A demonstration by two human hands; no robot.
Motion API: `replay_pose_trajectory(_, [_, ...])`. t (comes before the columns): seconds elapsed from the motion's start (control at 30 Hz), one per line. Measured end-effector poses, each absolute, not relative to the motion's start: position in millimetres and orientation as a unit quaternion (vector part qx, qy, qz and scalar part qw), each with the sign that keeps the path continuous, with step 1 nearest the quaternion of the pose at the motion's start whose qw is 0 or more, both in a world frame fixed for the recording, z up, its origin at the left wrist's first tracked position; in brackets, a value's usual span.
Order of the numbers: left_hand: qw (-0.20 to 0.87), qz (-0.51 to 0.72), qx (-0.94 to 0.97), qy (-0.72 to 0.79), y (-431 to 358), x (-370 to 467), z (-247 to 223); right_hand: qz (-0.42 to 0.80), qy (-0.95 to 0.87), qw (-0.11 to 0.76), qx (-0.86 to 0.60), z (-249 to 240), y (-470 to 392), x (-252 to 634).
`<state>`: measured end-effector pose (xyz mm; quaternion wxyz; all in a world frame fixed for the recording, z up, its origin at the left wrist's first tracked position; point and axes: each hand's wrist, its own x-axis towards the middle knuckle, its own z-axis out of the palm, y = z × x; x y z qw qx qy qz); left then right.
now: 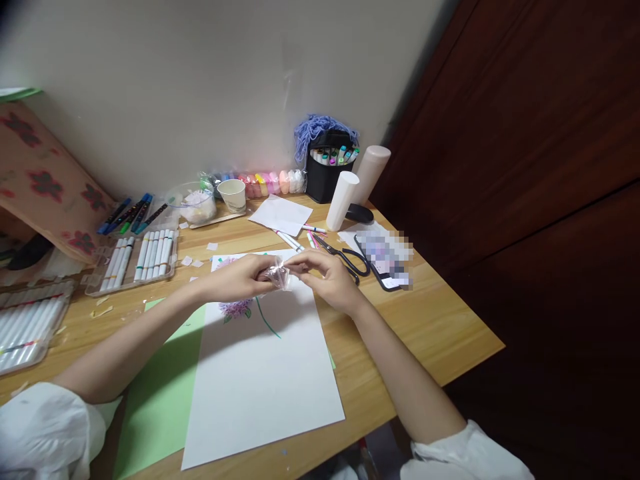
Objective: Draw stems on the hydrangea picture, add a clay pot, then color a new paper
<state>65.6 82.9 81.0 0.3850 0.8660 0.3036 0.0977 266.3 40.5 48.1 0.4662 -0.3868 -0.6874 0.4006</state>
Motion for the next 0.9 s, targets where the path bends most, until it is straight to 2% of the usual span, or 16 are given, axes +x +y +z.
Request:
replay_pose_trajectory(0.13, [0.344, 0.093, 0.877, 0.322, 80.0, 66.2, 80.5, 0.293, -0.75, 0.412, -0.426, 48.7, 37.7, 265.0])
replay_pose_trajectory(0.4, [0.331, 0.051, 0.884, 0.325, 75.2, 71.8, 73.3, 0.275, -0.806, 0.332, -0.405, 47.0, 35.6, 258.9])
replay_pose_trajectory(0.47, [0.364, 0.041, 0.878, 0.307, 73.9, 72.2, 74.0, 0.326, -0.801, 0.319, -0.389, 50.1, 36.5, 264.8])
replay_pose_trajectory(0.5, [0.381, 0.042, 0.875, 0.294, 73.6, 71.5, 75.3, 0.369, -0.781, 0.336, -0.376, 52.3, 37.6, 269.9])
replay_pose_trajectory(0.57, [0.399, 0.055, 0.871, 0.279, 73.9, 68.0, 79.8, 0.445, -0.698, 0.445, -0.341, 56.8, 41.2, 283.1])
replay_pose_trajectory(0.63, [0.388, 0.067, 0.872, 0.292, 75.9, 61.8, 85.2, 0.46, -0.578, 0.599, -0.309, 60.2, 46.5, 295.5])
replay_pose_trajectory(0.7, [0.362, 0.065, 0.872, 0.323, 80.6, 54.0, 89.9, 0.462, -0.495, 0.67, -0.306, 60.0, 52.4, 301.8])
replay_pose_trajectory(0.8, [0.289, 0.068, 0.867, 0.4, 95.5, 41.9, 92.1, 0.539, -0.47, 0.609, -0.344, 51.3, 60.1, 295.5])
replay_pose_trajectory(0.9, [0.17, 0.077, 0.853, 0.486, 122.1, 30.6, 85.9, 0.602, -0.458, 0.551, -0.351, 37.3, 64.8, 280.0])
